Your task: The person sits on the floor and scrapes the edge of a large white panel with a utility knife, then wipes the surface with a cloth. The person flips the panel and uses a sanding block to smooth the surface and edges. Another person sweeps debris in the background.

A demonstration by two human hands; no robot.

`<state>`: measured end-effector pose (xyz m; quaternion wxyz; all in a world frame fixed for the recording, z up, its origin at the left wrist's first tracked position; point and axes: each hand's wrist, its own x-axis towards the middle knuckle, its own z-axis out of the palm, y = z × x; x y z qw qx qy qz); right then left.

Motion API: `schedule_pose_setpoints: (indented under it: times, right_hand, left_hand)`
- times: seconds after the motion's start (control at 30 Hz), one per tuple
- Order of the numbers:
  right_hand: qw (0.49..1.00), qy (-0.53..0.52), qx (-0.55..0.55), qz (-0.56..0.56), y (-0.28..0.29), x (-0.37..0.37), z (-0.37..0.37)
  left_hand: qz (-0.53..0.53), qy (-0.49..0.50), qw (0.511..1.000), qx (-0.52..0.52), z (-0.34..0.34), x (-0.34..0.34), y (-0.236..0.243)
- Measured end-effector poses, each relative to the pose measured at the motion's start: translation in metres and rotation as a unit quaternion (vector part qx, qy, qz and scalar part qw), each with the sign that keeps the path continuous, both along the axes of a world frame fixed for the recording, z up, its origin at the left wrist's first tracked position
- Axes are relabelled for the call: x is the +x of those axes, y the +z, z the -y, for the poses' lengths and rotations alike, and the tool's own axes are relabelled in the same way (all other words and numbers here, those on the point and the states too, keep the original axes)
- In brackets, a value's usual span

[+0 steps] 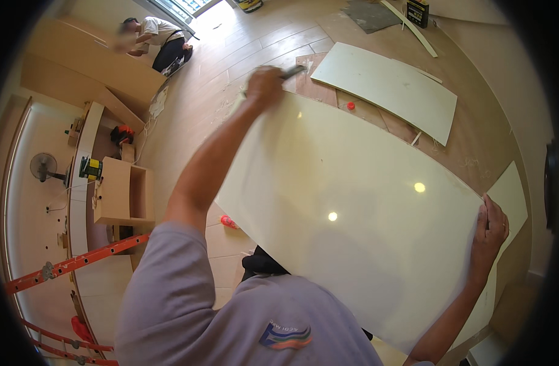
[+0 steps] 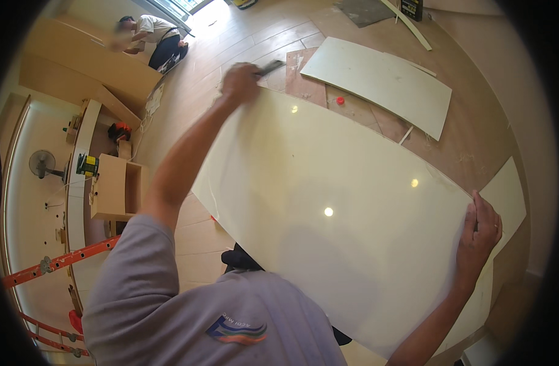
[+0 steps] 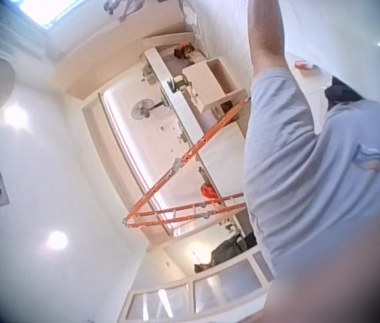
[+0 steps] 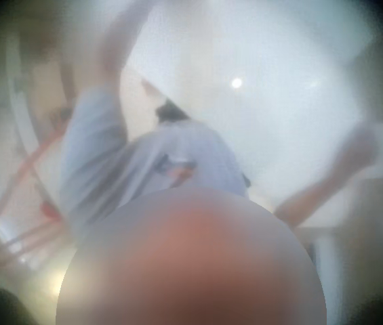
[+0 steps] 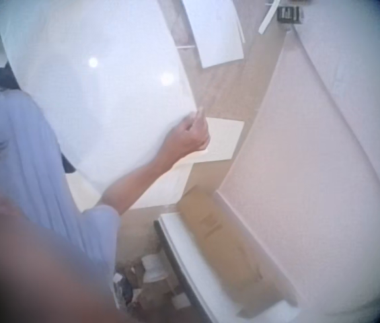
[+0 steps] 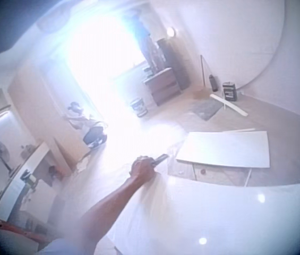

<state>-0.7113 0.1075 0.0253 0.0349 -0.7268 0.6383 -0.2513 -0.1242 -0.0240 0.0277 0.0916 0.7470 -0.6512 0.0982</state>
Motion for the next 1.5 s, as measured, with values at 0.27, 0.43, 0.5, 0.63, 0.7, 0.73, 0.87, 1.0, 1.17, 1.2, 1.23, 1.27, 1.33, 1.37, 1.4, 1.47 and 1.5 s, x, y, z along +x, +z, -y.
schedule_pose_setpoints:
  times: [0.27, 0.43, 0.5, 0.63, 0.7, 0.73, 0.87, 1.0, 1.17, 1.2, 1.23, 1.27, 1.33, 1.37, 1.4, 1.47, 1.5]
  right_hand:
    - [1.0, 0.009, 0.002, -0.011, 0.003, 0.008, 0.006]
    - [1.0, -0.003, -0.012, 0.005, 0.0, 0.0, 0.005]
    - [1.0, 0.006, -0.006, 0.019, -0.002, 0.003, 0.003]
    - [1.0, 0.003, -0.023, -0.007, -0.001, 0.015, 0.007]
    - [1.0, 0.006, -0.015, -0.01, -0.003, 0.016, 0.006]
    - [1.0, -0.008, -0.009, -0.016, 0.0, 0.006, 0.004]
    - [1.0, -0.008, -0.007, 0.008, 0.0, -0.002, 0.004]
    - [1.0, 0.008, -0.001, 0.024, -0.004, 0.011, 0.008]
    - [0.999, -0.024, 0.006, -0.035, 0.005, 0.008, 0.004]
    - [0.999, -0.024, 0.003, -0.033, 0.005, 0.005, 0.004]
    - [0.999, -0.019, 0.0, -0.029, 0.001, 0.003, 0.006]
    - [1.0, -0.01, -0.001, -0.022, -0.001, 0.003, 0.006]
    - [1.0, -0.011, 0.006, 0.011, -0.003, 0.003, 0.008]
    - [0.999, -0.016, 0.011, 0.027, -0.005, 0.004, 0.008]
    - [1.0, -0.01, 0.005, 0.015, -0.006, 0.007, 0.008]
    - [1.0, -0.004, -0.007, -0.02, -0.003, 0.012, 0.009]
    - [1.0, -0.006, -0.003, -0.016, -0.001, 0.012, 0.01]
  left_hand:
    - [-0.003, -0.042, 0.999, -0.008, -0.034, -0.049, -0.002]
    - [0.034, -0.069, 0.997, -0.014, -0.027, -0.039, 0.002]
    - [0.021, 0.025, 0.999, -0.01, -0.008, 0.028, 0.007]
    - [-0.003, 0.113, 0.99, 0.086, 0.0, 0.058, 0.02]
    - [0.014, 0.025, 0.999, 0.019, -0.02, 0.036, -0.005]
    - [0.026, -0.018, 0.999, 0.019, -0.03, -0.013, 0.003]
    - [0.005, -0.055, 0.998, 0.004, -0.019, -0.002, 0.015]
    - [0.043, 0.093, 0.993, 0.057, 0.005, 0.085, 0.023]
    - [-0.015, -0.052, 0.998, 0.015, -0.025, 0.011, 0.005]
    - [-0.042, -0.084, 0.995, 0.018, -0.031, 0.001, 0.01]
    - [-0.067, -0.11, 0.991, 0.022, -0.036, -0.001, 0.011]
    - [-0.042, -0.094, 0.995, 0.019, -0.032, 0.01, 0.015]
    - [0.005, -0.055, 0.998, 0.008, -0.005, 0.05, 0.02]
    - [-0.053, 0.065, 0.995, 0.045, 0.006, 0.056, 0.025]
    - [-0.034, 0.085, 0.994, 0.06, 0.009, 0.064, 0.028]
    - [-0.002, 0.068, 0.996, 0.06, 0.01, 0.057, 0.024]
    - [0.018, 0.036, 0.998, 0.044, 0.003, 0.05, 0.017]
